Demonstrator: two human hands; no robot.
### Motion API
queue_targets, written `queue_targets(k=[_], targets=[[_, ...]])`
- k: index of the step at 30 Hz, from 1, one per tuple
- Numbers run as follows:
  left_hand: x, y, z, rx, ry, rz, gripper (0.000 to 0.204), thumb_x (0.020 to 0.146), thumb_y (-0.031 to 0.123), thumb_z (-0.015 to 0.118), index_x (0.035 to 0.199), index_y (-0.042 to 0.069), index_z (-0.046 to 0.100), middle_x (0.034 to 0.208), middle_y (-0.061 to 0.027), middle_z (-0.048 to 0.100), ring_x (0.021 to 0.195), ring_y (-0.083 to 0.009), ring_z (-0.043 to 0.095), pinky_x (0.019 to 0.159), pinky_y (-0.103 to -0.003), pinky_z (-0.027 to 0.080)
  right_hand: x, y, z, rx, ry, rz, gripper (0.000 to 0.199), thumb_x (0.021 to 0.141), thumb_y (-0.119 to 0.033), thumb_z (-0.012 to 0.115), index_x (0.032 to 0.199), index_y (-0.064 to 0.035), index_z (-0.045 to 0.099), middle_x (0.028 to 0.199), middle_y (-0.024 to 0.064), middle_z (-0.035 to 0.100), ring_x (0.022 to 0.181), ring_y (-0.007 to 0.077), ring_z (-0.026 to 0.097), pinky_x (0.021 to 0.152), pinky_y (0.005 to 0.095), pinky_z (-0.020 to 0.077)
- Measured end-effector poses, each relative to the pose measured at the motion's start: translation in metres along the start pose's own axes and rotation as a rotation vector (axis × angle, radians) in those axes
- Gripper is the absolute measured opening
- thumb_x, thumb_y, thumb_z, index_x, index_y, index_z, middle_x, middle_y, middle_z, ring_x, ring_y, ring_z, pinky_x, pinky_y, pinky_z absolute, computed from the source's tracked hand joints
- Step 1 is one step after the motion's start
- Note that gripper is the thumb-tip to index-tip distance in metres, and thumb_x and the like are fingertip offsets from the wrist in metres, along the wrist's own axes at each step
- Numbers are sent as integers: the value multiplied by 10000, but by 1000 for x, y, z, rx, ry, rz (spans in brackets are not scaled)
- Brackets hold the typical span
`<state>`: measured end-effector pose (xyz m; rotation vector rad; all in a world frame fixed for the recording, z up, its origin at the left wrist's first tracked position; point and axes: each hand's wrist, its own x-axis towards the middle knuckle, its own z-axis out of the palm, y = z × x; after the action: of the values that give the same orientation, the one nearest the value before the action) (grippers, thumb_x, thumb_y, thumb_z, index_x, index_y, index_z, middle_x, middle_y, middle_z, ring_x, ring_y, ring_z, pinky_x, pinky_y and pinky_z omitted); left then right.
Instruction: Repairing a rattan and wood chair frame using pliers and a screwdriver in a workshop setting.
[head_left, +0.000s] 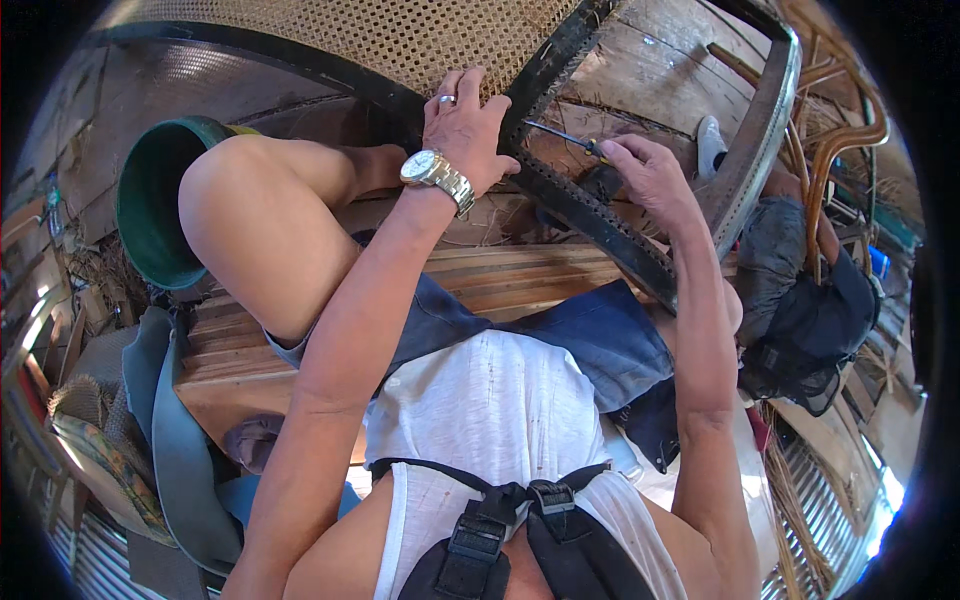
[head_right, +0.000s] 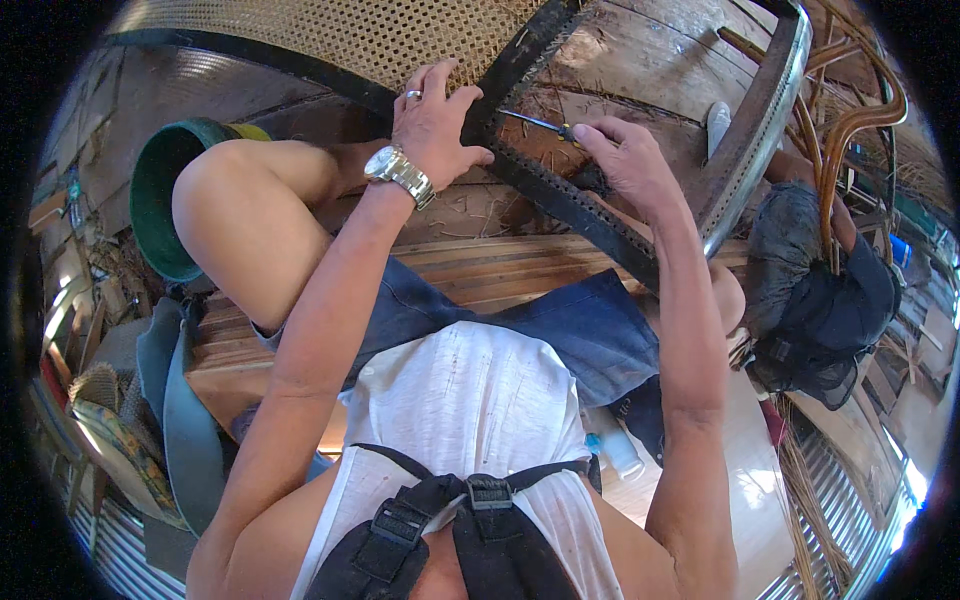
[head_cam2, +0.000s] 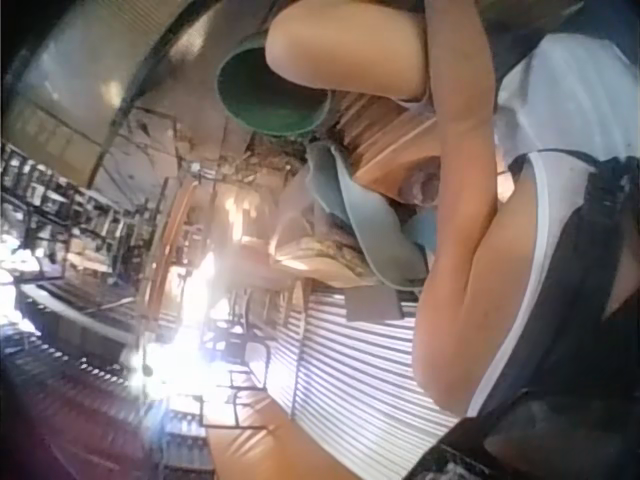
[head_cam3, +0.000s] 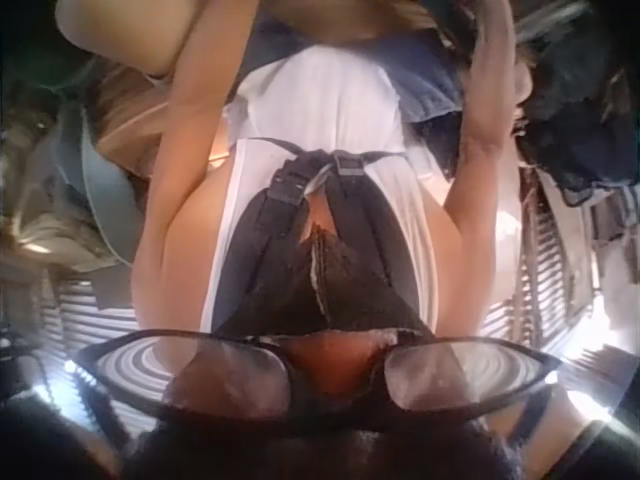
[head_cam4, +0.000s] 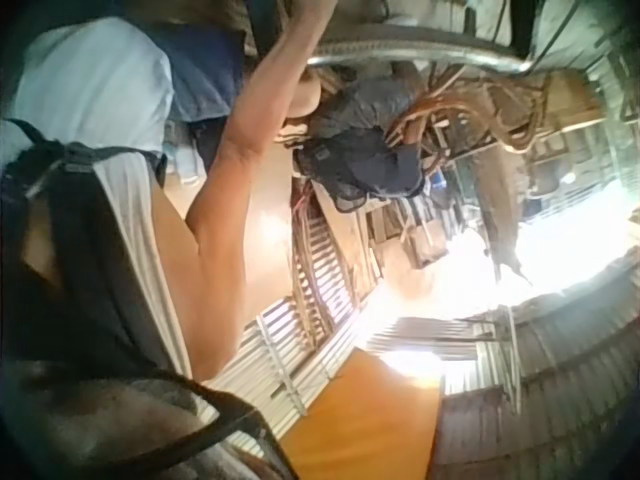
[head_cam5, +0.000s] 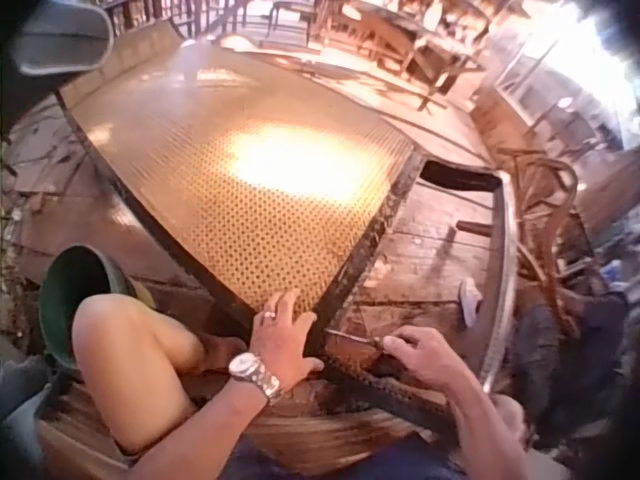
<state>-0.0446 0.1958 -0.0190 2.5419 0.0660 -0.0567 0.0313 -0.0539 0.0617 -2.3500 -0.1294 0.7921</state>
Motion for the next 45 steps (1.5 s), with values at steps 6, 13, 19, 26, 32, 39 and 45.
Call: queue_targets(k=[6,13,19,26,32,39,45], targets=[[1,1,1,2,0,-2,815,601,397,954,1319,173,642,1559,-135,361,1485,-349,274,1158,-530,329,8,-19,-14,-174,-50,-162,371,966,-356,680,1066,1,696,891,88,691,870,161,605,817,344,489],[1,1,1,6,11,-6,796,604,386,958,1307,181,649,1551,-139,366,1483,-352,276,1149,-531,334,17,-43,-16,-296,-92,-232,356,933,-341,701,1017,5,676,834,167,680,780,266,635,767,379,506],[0,5,3,9,52,-8,777,590,359,971,1279,190,655,1517,-147,390,1456,-367,309,1120,-537,352,26,-94,-10,-624,-139,-315,314,906,-301,714,987,0,677,802,220,697,775,407,671,746,463,535],[2,-1,13,0,117,25,629,642,305,930,1201,164,677,1475,-180,408,1420,-387,341,1115,-539,345,-6,-115,70,-787,103,-446,303,827,-81,701,1092,12,587,1018,227,642,797,400,721,721,442,619],[23,-31,-16,-250,48,30,287,872,161,691,1158,144,704,1246,-147,637,1177,-339,601,974,-459,503,-38,-94,116,-588,270,-442,169,837,-54,634,990,-43,562,972,139,605,683,341,701,576,415,587],[23,-40,-25,-501,144,-210,262,877,228,757,1087,74,728,1006,-125,744,893,-258,725,834,-372,573,-50,-61,157,-449,389,-414,65,805,-34,625,853,-57,588,952,140,591,715,372,645,659,464,561],[21,-39,-22,-404,96,-199,277,898,251,751,1102,64,736,974,-94,766,888,-205,731,830,-343,571,-49,-64,145,-302,295,-438,115,784,-13,616,896,-31,593,964,173,584,751,402,639,697,475,559]])
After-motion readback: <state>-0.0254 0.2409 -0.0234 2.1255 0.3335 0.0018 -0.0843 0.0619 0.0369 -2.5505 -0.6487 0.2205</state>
